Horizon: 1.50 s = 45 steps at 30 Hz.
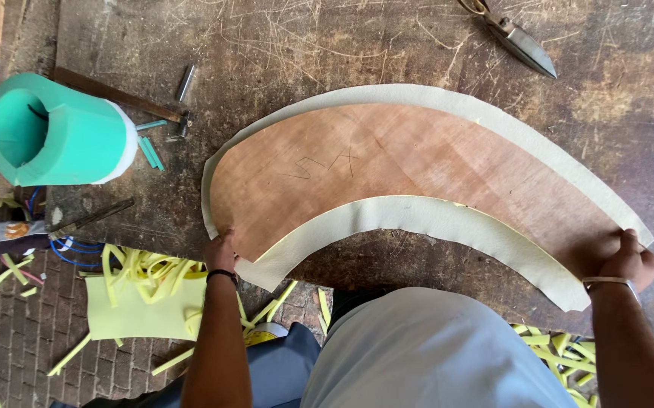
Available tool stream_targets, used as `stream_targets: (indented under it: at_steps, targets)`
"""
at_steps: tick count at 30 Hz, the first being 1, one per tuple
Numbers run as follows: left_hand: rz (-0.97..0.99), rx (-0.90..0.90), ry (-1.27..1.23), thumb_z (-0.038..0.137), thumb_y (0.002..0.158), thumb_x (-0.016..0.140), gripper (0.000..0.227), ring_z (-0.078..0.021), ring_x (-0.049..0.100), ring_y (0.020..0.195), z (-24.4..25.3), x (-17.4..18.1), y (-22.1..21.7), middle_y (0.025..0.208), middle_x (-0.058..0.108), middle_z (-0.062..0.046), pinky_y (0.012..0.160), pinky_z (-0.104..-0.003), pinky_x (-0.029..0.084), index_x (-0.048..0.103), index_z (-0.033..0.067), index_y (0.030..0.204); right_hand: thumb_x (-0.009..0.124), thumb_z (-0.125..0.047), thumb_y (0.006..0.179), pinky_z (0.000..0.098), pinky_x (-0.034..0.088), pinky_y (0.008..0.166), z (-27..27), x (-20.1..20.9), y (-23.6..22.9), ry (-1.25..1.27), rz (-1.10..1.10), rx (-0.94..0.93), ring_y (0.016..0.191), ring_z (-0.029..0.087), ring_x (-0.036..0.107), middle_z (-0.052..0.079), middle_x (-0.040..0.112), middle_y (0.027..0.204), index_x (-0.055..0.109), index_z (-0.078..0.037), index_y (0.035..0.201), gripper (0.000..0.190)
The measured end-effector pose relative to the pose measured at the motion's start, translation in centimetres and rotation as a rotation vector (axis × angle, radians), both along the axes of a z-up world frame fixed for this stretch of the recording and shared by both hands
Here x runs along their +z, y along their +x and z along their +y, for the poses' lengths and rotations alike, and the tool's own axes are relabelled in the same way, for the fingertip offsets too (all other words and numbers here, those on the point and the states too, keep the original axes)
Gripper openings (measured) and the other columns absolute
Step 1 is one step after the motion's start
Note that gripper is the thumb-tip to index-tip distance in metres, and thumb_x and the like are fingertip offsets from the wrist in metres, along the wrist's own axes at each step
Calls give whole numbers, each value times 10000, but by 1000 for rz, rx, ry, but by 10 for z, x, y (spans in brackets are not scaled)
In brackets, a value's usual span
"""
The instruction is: The person aligns a curved wooden board with foam padding on a workbench, then uses a pneumatic staple gun to attach dark fabric around the perimeter of the board. The person repeatedly pulls and smooths the fabric while stapling along the curved edge.
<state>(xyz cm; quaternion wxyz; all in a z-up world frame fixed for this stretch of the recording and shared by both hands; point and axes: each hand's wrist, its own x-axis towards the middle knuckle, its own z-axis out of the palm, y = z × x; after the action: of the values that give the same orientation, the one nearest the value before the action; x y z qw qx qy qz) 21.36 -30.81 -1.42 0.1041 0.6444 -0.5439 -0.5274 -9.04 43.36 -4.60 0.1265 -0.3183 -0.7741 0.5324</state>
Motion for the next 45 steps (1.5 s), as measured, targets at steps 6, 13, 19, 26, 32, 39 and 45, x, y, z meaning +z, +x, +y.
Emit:
stream_targets:
  at_steps: [6,13,19,26,32,39,45]
  targets:
    - [150,150,92,299,908,774,302,-189,563,889,-12,-4,13,1018,641,-11,766,-370,499,688,137,1148,800,-214,1022,301,463,664,2,1,1,-398,-172,-2,769,127,607,4,689,943,721,-74,1156,209]
    - [783,66,41,76,926,739,112,-195,665,1066,-7,19,41,1082,723,-11,983,-416,561,660,120,994,736,-258,1082,257,512,690,1,-1,-3,-344,-224,27,798,84,622,-31,707,970,706,-101,1127,166]
    - [893,33,132,83,906,725,121,-174,657,1089,11,22,56,1097,714,9,1014,-401,548,663,129,998,713,-176,1068,289,541,769,-3,9,-3,-493,-205,-43,880,126,663,2,705,1032,700,-76,1197,164]
    - [286,7,97,183,976,778,123,-132,472,772,-11,-35,49,906,593,35,660,-300,397,660,148,965,732,-166,1067,295,541,764,-20,25,-5,-477,-170,-41,872,130,663,4,712,1031,710,-70,1199,166]
    - [28,-38,79,213,923,788,213,-149,600,832,-13,-16,35,906,639,8,710,-319,530,608,100,927,748,-158,1065,299,541,760,-22,25,-6,-455,-140,-43,866,133,664,6,718,1029,720,-65,1201,168]
    - [-152,-25,0,197,895,807,226,-212,669,866,-20,-15,17,954,713,-81,773,-396,581,666,23,928,726,-207,1069,287,546,775,-14,14,-5,-447,-130,-16,869,117,653,-19,722,1032,694,-101,1218,186]
    - [-30,14,-28,163,878,823,247,-206,668,820,-25,-31,27,939,698,-94,721,-394,583,651,-13,903,720,-228,1060,298,553,873,-13,13,-3,-444,-74,46,977,120,671,-8,723,1125,652,-113,1246,228]
